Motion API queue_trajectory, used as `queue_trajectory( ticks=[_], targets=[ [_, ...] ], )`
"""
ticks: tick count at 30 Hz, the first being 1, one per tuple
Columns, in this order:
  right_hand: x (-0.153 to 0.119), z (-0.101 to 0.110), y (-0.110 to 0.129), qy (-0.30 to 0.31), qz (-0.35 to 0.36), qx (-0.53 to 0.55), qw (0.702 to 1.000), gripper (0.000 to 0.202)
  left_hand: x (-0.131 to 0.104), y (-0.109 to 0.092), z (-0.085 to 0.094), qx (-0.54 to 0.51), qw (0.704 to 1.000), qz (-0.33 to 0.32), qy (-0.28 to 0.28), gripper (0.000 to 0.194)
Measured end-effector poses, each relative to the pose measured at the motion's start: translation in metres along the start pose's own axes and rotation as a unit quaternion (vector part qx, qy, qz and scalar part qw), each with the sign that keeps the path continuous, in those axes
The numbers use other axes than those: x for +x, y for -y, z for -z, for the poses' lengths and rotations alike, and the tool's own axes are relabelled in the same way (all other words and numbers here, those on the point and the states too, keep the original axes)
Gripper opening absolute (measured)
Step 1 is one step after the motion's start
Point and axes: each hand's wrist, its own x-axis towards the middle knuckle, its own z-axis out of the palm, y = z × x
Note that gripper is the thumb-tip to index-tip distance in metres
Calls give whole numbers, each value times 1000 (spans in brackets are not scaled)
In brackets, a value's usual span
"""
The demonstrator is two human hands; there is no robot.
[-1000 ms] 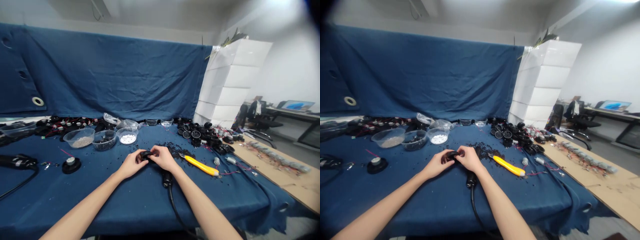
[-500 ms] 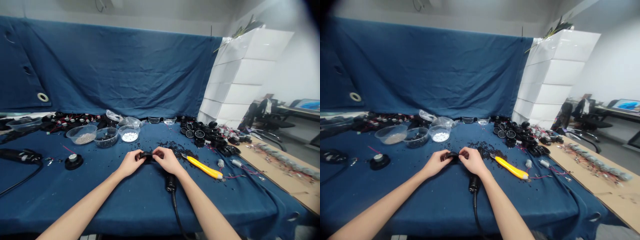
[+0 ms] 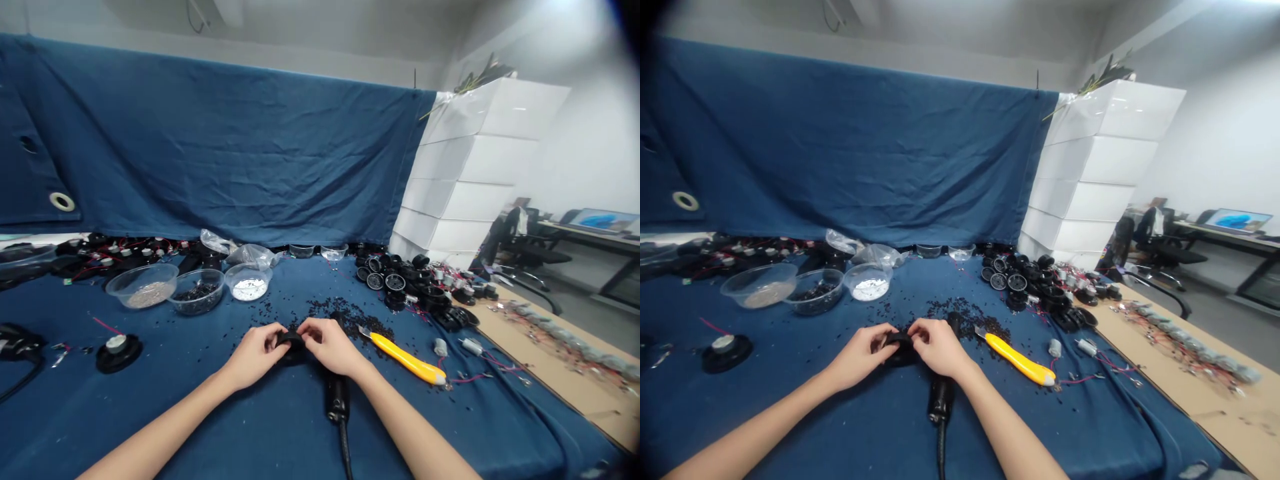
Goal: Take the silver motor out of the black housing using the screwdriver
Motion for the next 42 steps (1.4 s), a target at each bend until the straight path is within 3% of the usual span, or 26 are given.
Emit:
queue_trajectory(
  ticks=[3,6,10,14,16,19,21,24,26,28,30,34,38,42],
  targets=[
    [13,12,-16,-15,-11,-43,999,16,8,3,4,60,997,-36,17,18],
    [19,20,-35,-31,-27,-82,996,20,12,9,3,105,990,-82,47,35],
    [13,24,-48,-21,-31,-95,995,22,8,9,-2,108,981,-121,103,56],
    [6,24,-50,-6,-44,-97,994,22,2,1,-2,70,978,-115,159,79],
    [8,23,-51,-8,-52,-99,994,23,1,0,-1,50,977,-105,177,78],
    [12,29,-53,-39,-52,-115,991,27,3,8,2,53,981,-85,165,49],
    [11,46,-56,-81,-56,-126,987,27,7,19,3,66,986,-69,135,39],
    [-12,92,-70,-178,-109,-141,968,26,13,37,4,96,988,-59,103,39],
    [-43,129,-86,-249,-180,-186,933,25,17,47,2,118,988,-58,84,37],
    [-81,161,-106,-278,-274,-266,881,20,19,53,-1,127,987,-63,73,37],
    [-116,183,-124,-231,-370,-318,842,26,19,55,-3,122,987,-72,72,37],
    [-152,189,-144,-127,-456,-325,819,44,18,50,-3,108,989,-65,73,37],
    [-145,180,-145,-87,-491,-294,815,60,18,40,1,97,991,-45,86,33],
    [-129,176,-151,-45,-486,-271,830,61,17,31,2,105,990,-38,81,32]
  ],
)
